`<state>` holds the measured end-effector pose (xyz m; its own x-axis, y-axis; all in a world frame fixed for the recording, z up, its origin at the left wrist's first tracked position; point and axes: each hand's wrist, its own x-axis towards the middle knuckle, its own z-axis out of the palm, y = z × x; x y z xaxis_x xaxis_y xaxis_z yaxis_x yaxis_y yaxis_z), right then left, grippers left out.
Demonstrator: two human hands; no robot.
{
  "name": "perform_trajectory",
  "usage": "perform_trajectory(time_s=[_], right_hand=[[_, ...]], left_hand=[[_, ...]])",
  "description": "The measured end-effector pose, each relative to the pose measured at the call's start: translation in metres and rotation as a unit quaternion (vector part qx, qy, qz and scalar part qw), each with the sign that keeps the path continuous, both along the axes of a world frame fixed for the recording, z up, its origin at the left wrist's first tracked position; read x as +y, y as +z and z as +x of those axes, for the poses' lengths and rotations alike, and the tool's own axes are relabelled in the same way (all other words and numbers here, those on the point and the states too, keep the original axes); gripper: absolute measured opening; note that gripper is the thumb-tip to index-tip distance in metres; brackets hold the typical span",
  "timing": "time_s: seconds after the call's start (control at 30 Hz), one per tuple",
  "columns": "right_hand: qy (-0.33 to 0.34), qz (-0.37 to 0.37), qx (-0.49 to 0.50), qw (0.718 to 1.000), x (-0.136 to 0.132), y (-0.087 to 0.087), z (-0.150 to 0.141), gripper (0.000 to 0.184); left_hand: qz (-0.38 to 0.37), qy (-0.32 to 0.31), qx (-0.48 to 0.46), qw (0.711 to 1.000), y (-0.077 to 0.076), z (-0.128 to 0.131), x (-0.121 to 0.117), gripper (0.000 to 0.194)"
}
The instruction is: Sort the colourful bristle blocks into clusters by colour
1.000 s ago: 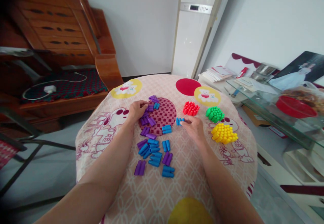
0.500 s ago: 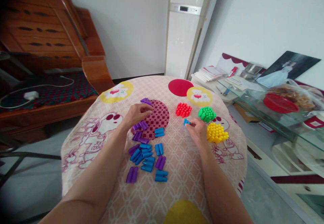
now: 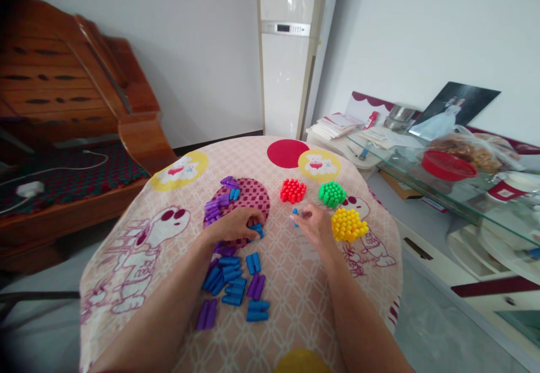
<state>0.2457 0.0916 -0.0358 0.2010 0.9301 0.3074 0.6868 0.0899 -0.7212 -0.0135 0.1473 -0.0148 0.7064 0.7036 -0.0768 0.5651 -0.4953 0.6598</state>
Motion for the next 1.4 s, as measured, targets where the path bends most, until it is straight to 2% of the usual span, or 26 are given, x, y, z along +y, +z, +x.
perform_trajectory(time_s=[0.07, 0.13, 0.2, 0.27, 0.37, 0.47, 0.57, 0.67, 0.77, 0.87, 0.93, 1.0, 1.13, 1.23, 1.33, 1.4], right_hand=[[-0.026, 0.058, 0.005, 0.998, -0.004, 0.005, -0.002, 0.031], [-0.018, 0.11, 0.007, 0.994, -0.01, 0.011, -0.009, 0.029], [0.027, 0.142, -0.002, 0.989, -0.016, 0.015, -0.02, 0.023], [0.102, 0.162, -0.023, 0.981, -0.022, 0.015, -0.034, 0.019], [0.208, 0.185, -0.069, 0.958, -0.027, 0.011, -0.053, 0.027], [0.241, 0.183, -0.117, 0.946, -0.029, 0.006, -0.065, 0.03], [0.233, 0.164, -0.149, 0.947, -0.03, 0.006, -0.068, 0.021], [0.203, 0.155, -0.137, 0.957, -0.031, 0.012, -0.064, 0.013], [0.108, 0.159, -0.066, 0.979, -0.029, 0.019, -0.049, 0.016], [-0.017, 0.143, -0.006, 0.99, -0.021, 0.021, -0.025, 0.021], [-0.08, 0.113, -0.013, 0.99, -0.014, 0.019, -0.01, 0.023], [-0.116, 0.06, -0.058, 0.99, -0.009, 0.016, -0.001, 0.022], [-0.102, -0.061, -0.151, 0.981, -0.003, 0.012, 0.002, 0.02], [-0.059, -0.125, -0.161, 0.977, -0.004, 0.014, 0.004, 0.017], [-0.013, -0.167, -0.162, 0.973, -0.006, 0.018, 0.01, 0.017], [-0.009, -0.174, -0.173, 0.969, -0.007, 0.021, 0.013, 0.015]], left_hand=[[-0.032, 0.011, -0.042, 0.999, -0.001, 0.0, 0.001, 0.03], [-0.067, 0.024, -0.102, 0.992, -0.003, 0.002, 0.001, 0.035], [-0.106, 0.035, -0.164, 0.98, -0.004, 0.005, 0.0, 0.039], [-0.153, 0.035, -0.219, 0.963, -0.005, 0.008, -0.001, 0.042], [-0.219, 0.025, -0.261, 0.94, -0.005, 0.009, -0.003, 0.043], [-0.254, 0.03, -0.258, 0.932, -0.003, 0.006, -0.006, 0.043], [-0.285, 0.033, -0.253, 0.924, 0.0, 0.003, -0.009, 0.045], [-0.321, 0.017, -0.263, 0.91, 0.003, 0.001, -0.012, 0.044], [-0.343, 0.004, -0.286, 0.895, 0.002, 0.001, -0.011, 0.044], [-0.333, 0.008, -0.291, 0.897, -0.004, 0.0, -0.006, 0.045], [-0.317, 0.01, -0.281, 0.906, -0.01, 0.0, -0.002, 0.045], [-0.299, 0.013, -0.262, 0.918, -0.017, 0.0, 0.001, 0.043], [-0.292, 0.019, -0.247, 0.924, -0.027, 0.001, 0.004, 0.04], [-0.297, 0.02, -0.253, 0.92, -0.03, 0.0, 0.005, 0.041], [-0.299, 0.019, -0.251, 0.92, -0.03, 0.0, 0.005, 0.041], [-0.3, 0.021, -0.249, 0.921, -0.031, 0.001, 0.006, 0.042]])
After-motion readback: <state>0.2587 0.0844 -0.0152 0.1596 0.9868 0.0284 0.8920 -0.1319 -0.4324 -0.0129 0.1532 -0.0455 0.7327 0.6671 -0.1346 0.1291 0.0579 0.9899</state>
